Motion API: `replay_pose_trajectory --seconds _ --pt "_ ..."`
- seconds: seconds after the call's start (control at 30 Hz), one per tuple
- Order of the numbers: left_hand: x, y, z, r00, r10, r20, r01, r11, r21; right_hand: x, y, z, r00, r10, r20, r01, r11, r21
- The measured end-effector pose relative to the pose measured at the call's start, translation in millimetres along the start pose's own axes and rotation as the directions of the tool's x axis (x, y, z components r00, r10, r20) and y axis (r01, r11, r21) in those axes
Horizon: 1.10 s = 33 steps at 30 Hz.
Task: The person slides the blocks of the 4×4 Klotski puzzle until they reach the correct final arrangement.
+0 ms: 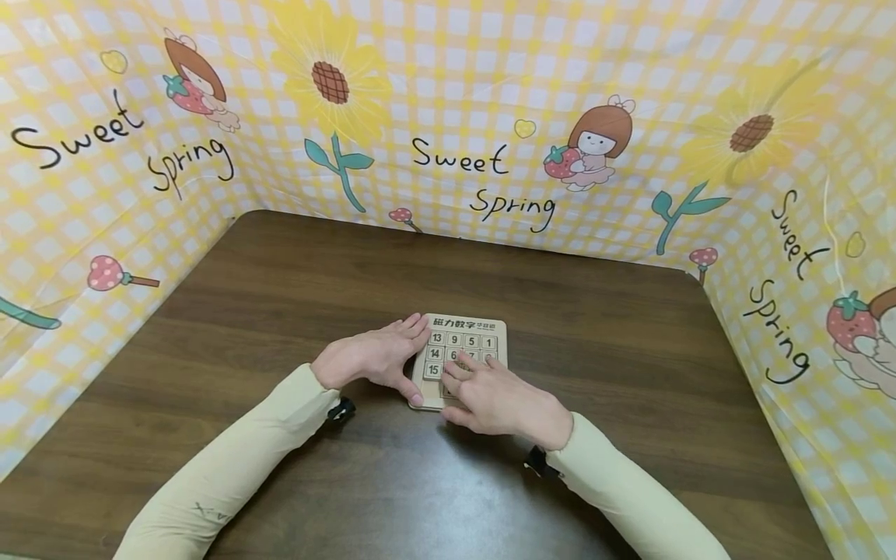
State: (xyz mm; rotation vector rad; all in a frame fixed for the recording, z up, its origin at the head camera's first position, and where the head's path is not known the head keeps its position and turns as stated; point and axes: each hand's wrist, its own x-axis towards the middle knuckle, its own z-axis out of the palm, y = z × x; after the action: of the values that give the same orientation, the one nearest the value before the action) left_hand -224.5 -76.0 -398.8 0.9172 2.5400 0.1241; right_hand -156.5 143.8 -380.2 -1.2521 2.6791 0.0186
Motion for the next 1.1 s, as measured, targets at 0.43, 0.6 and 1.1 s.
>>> replay_pose_trajectory --seconds 0.43,0.6,1.1 --pt "-0.9 -0.2 -1.0 1.000 0.006 0.007 -0.006 1.000 0.016 15.4 -2.4 8.1 1.000 0.001 0.021 -0.001 1.000 0.003" --pt "-0.9 -0.1 -0.6 1.000 0.000 -0.003 0.000 1.000 0.014 13.1 -5.5 10.3 1.000 -0.023 0.002 0.023 1.000 -0.021" --pt "0.9 -0.1 0.8 1.000 0.001 -0.010 -0.001 1.000 0.003 -0.2 -20.3 11.7 0.999 -0.033 0.010 0.033 0.999 -0.031"
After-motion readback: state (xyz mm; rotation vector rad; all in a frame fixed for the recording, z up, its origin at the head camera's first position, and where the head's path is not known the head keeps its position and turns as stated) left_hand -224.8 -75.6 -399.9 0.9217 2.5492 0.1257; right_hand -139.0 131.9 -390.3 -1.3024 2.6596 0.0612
